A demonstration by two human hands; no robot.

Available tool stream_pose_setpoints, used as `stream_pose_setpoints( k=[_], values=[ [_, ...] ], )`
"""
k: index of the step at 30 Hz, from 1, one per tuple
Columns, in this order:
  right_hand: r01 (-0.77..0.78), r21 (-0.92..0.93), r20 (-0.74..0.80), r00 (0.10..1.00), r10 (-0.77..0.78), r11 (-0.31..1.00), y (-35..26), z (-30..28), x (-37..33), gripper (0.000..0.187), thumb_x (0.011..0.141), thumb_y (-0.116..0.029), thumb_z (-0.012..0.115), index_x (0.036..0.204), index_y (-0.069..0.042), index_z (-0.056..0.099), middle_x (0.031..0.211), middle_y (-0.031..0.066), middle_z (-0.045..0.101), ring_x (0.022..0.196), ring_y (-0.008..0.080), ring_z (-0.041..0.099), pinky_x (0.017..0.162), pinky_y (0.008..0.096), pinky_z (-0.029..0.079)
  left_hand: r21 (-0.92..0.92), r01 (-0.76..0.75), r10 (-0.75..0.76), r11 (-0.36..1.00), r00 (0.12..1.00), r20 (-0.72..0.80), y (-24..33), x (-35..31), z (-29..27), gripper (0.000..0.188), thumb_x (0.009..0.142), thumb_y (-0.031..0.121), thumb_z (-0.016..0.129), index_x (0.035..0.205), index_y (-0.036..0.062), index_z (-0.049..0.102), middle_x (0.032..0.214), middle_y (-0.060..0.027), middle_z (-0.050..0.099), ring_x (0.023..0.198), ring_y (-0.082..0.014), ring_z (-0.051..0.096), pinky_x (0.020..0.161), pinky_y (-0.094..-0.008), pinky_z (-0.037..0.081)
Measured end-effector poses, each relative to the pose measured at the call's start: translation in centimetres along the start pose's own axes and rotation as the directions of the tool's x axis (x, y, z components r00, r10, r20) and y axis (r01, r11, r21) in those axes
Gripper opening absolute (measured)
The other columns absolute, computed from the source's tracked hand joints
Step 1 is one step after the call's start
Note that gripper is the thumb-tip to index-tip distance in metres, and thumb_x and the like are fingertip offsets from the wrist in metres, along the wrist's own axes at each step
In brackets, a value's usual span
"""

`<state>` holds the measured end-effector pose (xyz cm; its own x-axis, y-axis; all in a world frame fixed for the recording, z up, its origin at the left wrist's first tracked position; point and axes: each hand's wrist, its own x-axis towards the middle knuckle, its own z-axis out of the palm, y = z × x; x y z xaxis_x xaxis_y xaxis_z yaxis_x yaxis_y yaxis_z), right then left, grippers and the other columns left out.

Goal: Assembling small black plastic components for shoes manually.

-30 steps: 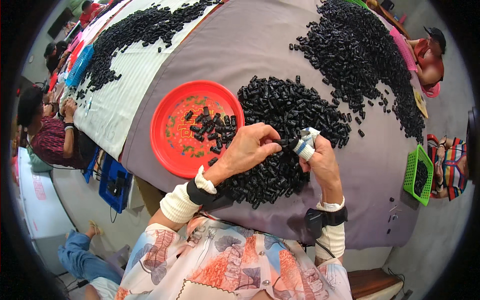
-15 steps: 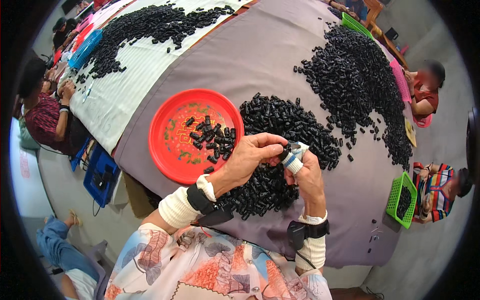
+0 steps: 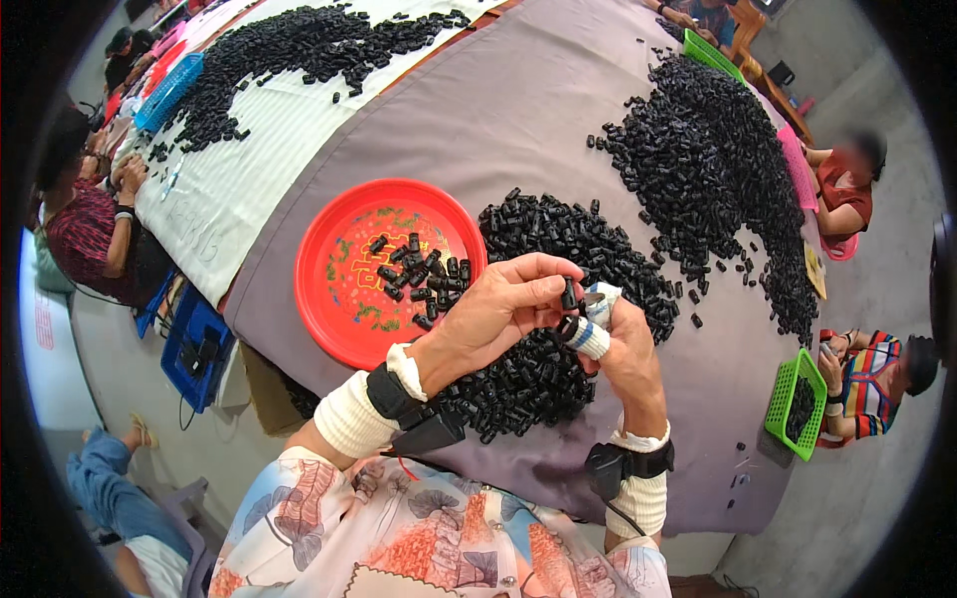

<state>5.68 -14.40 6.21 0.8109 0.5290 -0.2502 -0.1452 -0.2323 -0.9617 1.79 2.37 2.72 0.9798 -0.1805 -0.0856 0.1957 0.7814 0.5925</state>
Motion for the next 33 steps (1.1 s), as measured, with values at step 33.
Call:
stream_pose_setpoints(
  k=[33],
  values=[
    [0.15, -0.366, 0.043, 0.989, -0.145, 0.918, 0.4, -1.1, 0.6, 0.036, 0.071, -0.031, 0.072, 0.081, -0.001, 0.057, 0.063, 0.0049, 0.053, 0.056, 0.0143, 0.047, 0.053, 0.0292, 0.04, -0.022, 0.078, -0.078, 0.997, 0.997, 0.005, -1.1, 0.8, 0.4, 0.022, 0.088, 0.011, 0.054, 0.107, -0.001, 0.057, 0.097, -0.0067, 0.062, 0.087, -0.0125, 0.059, 0.08, -0.0275, 0.048]
  ],
)
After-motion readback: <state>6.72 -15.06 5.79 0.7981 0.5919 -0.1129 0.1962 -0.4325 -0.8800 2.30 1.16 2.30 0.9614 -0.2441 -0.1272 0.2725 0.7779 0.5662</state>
